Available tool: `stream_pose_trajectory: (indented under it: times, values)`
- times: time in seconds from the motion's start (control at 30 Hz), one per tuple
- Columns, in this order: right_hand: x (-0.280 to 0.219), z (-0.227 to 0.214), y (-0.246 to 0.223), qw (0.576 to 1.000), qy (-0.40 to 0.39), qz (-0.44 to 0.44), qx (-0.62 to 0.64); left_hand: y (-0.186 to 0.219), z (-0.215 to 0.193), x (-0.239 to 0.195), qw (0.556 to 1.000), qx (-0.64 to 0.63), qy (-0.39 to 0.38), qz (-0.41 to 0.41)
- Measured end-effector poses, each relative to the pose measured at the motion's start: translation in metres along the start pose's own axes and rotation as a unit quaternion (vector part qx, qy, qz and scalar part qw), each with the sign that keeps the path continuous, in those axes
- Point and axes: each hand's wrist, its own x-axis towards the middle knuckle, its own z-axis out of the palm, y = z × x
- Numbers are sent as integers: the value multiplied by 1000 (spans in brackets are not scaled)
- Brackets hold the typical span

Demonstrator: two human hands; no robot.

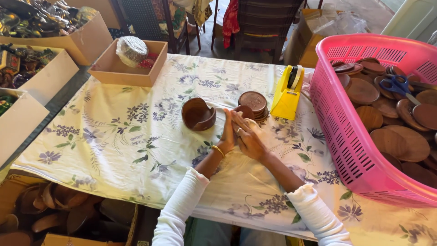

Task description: The person takes round wooden discs one at a time from a pink basket and wipes each surface with a white cloth, then stacks the wiped discs on the table. They continue through the basket, occasionally setting a disc aside and picking up the next one.

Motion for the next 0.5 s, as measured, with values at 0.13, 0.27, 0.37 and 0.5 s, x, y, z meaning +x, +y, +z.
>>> stream_pose_trajectory:
  times: [0.13,0.27,0.37,0.5]
  values:
    - [11,-21,5,998,-57,-35,5,1,-9,6,997,-58,-41,12]
    - [13,-33,-5,993,28,89,-73,26,18,-12,994,-45,-71,-67]
    - [13,-29,-3,979,69,91,-171,11,4,-6,996,-5,-69,-55]
    - [9,-22,8,982,42,-1,-185,3,2,-4,980,183,-53,51]
